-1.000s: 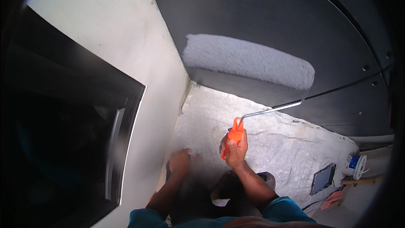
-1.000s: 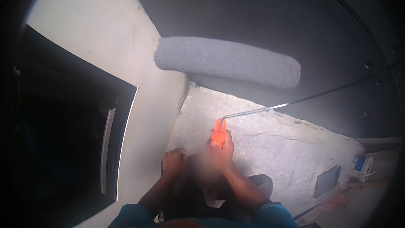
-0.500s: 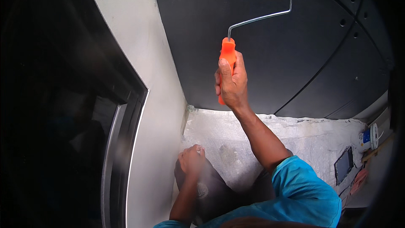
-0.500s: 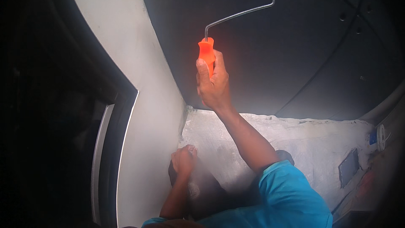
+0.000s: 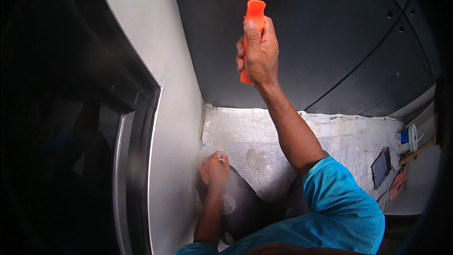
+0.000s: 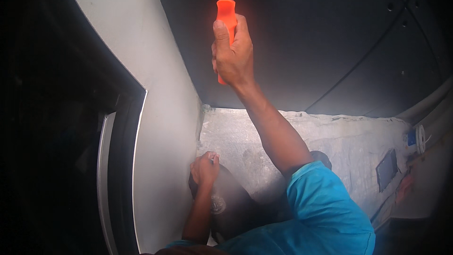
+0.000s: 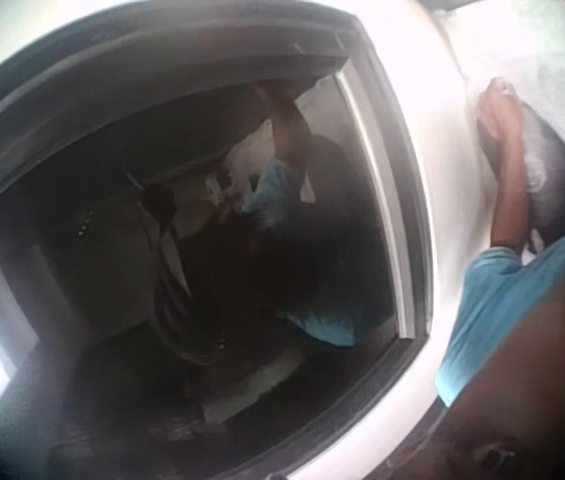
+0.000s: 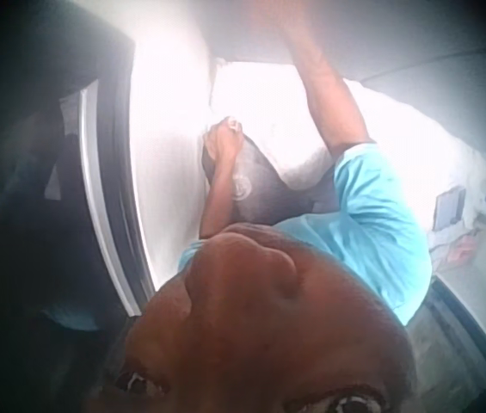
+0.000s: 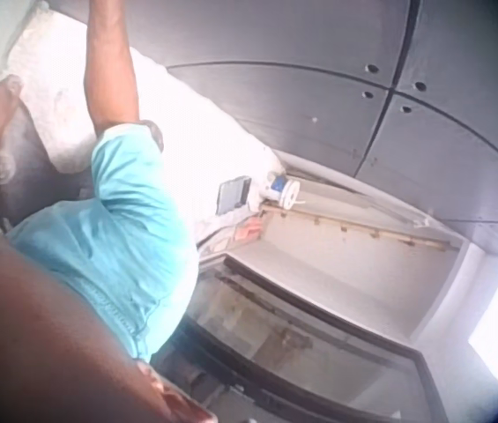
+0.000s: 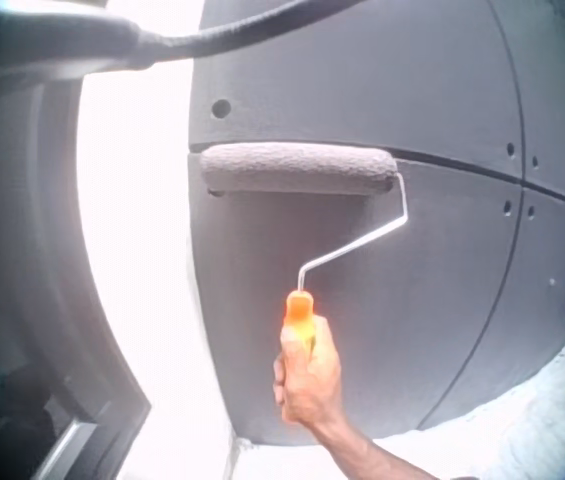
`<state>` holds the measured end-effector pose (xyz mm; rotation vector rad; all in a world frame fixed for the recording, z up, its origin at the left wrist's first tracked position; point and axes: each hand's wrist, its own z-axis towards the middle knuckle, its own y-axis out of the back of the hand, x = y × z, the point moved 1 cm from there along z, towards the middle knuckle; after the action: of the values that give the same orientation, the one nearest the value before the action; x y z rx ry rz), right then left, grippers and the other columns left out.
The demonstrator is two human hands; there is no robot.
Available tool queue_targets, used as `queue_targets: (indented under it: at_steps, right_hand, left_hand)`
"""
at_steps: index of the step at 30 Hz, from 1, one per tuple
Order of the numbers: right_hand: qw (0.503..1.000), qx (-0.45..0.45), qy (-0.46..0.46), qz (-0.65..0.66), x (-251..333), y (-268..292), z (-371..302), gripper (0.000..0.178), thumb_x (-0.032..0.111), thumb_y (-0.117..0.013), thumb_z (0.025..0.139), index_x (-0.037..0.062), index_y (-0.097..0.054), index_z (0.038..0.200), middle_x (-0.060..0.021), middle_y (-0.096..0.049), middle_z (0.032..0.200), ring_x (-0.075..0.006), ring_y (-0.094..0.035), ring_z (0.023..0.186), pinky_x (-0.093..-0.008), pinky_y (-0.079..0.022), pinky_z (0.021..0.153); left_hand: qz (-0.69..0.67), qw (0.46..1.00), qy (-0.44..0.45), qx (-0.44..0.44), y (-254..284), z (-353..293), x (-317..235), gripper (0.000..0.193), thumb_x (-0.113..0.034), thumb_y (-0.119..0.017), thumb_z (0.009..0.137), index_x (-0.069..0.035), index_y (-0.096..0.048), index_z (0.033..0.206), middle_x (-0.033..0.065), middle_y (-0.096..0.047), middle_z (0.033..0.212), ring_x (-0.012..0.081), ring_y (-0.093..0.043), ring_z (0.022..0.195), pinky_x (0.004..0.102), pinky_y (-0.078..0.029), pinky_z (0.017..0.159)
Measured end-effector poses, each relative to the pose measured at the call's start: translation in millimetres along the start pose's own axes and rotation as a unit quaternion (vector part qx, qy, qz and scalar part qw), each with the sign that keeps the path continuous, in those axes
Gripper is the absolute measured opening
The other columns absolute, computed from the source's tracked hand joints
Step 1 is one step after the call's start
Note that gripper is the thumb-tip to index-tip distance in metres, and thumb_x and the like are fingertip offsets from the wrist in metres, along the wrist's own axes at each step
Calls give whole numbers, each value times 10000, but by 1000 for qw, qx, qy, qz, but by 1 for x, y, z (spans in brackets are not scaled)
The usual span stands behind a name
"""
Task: The person paints a curved ceiling using a paint roller and a paint tray. They repeatedly load the roller with paint and apply it to the ceiling surface while kneeling on a protective sheet.
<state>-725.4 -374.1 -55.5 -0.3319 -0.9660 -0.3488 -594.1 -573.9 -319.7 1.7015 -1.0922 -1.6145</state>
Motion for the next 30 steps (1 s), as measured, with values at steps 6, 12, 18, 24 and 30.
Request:
queue_targets:
  at_steps: [6,12,18,24,30]
  right_hand:
    - [1000,-14,-18,-1,-11,-3,1,361,429,-491,1122,73,-501,1180,11,-472,628,-62,-442,403,-237,-392,376]
    - [997,-24,-71,-8,-56,5,-43,367,399,-530,1111,46,-504,1208,18,-495,678,-50,-502,501,-233,-415,450]
    - [989,-42,-135,-53,-111,19,-102,387,399,-533,1108,31,-516,1224,25,-519,709,-47,-510,578,-255,-422,558]
    - [969,-47,-234,-58,-162,27,-164,388,399,-515,1111,29,-513,1225,11,-527,711,-66,-525,588,-271,-433,568]
    - [949,-61,-301,-67,-208,36,-226,365,401,-522,1104,44,-519,1178,-10,-534,707,-93,-546,568,-294,-449,562]
  left_hand:
    - [-7,1000,7,5,4,-2,-2,154,-305,-726,945,-193,-764,1044,-8,-754,1020,242,-661,1071,434,-445,1006]
    - [-10,1000,0,-15,14,-7,4,141,-285,-746,929,-188,-759,1032,34,-748,1005,266,-658,1076,444,-450,993]
    - [-17,998,-46,-40,22,-14,9,120,-256,-766,908,-176,-766,998,74,-752,1007,319,-687,986,453,-501,922]
    - [4,1000,4,-11,44,-23,-3,161,-297,-724,942,-191,-784,1048,75,-759,1075,325,-693,1037,444,-540,942]
    - [16,1000,6,-6,40,-27,5,188,-338,-707,966,-220,-781,1092,32,-753,1113,310,-660,1138,433,-535,991]
